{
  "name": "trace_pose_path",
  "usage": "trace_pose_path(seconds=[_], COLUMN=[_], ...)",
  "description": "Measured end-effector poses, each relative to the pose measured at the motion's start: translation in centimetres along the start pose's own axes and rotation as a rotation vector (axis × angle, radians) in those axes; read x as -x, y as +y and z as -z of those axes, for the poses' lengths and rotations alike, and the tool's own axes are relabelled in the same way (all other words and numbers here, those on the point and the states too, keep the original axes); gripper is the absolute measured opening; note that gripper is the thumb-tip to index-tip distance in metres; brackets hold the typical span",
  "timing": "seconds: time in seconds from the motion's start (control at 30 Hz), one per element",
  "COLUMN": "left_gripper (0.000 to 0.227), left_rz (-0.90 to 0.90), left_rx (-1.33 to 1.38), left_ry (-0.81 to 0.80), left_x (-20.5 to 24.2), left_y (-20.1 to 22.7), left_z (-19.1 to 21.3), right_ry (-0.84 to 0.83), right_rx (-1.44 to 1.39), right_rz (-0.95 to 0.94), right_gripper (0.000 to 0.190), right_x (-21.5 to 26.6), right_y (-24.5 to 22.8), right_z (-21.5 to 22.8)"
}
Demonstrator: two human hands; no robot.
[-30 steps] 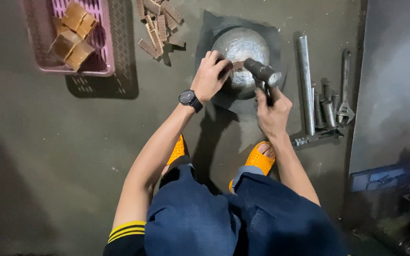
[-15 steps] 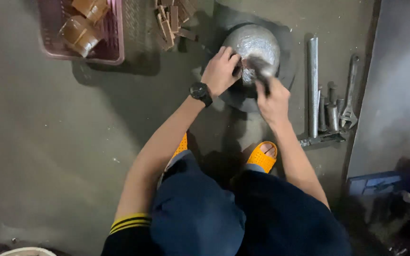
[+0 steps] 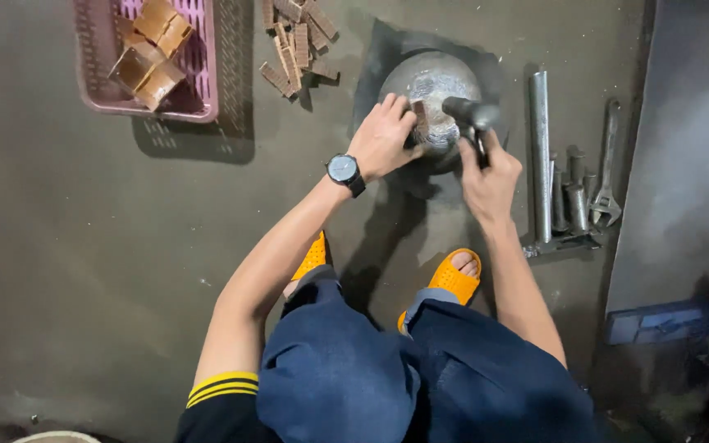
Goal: The person repeatedly picks up small rectangular brick pieces from a pile and breaks them on a metal bowl using a hammer. The broken fragments are placed into a pink basket. The process continues throughout the clip.
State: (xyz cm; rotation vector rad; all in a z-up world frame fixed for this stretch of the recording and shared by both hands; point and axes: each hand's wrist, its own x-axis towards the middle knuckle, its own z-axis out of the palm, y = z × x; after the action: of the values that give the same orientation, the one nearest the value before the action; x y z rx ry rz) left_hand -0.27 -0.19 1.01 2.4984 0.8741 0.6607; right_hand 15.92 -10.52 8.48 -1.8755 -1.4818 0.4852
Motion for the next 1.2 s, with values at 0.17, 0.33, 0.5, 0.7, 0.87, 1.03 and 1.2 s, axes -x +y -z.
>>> trace_pose_path(seconds=[0.17,0.33,0.5,0.7,0.87,1.03,1.2], left_gripper=[0.06,0.033,0.045,0.038,0.027,0.041,0.007], left_rz=[-0.11,-0.032,0.045,-0.028,-0.061,0.004,0.097], left_rx=[-0.068,-0.059,-0.03,-0.07,-0.093,-0.019,-0.096], left_ry=[-0.183,-0.135,-0.153,-0.093,-0.012,0.06,0.342], left_x=[-1.9,-1.2,-0.7,-0.2,-0.4,0.0,0.6], left_y=[0.8,-1.3,-0.7,-2.0,-2.1,-2.6,-7.1], left_z=[1.9,-0.1,0.7,-2.5,-2.8,0.3,14.6], right_ry=[0.102,0.088,0.029,0.082,-0.016,-0.002,-0.068], right_rx=[-0.195,-0.229,-0.129,-0.003,0.072,0.003,-0.002], right_rz=[-0.22,-0.22,-0.068,0.116,0.121,0.047,-0.09], right_gripper=[0.016,0.017,0.02,0.014,0.016,0.022,0.025], right_x=[1.7,2.3,0.8,-0.8,-0.4,0.7,2.7], right_y=[-0.6,-1.6,-2.2,-6.2,-1.7,-0.6,0.1], right_z=[0.3,-0.2,0.2,1.4,-1.5,-0.6,0.0])
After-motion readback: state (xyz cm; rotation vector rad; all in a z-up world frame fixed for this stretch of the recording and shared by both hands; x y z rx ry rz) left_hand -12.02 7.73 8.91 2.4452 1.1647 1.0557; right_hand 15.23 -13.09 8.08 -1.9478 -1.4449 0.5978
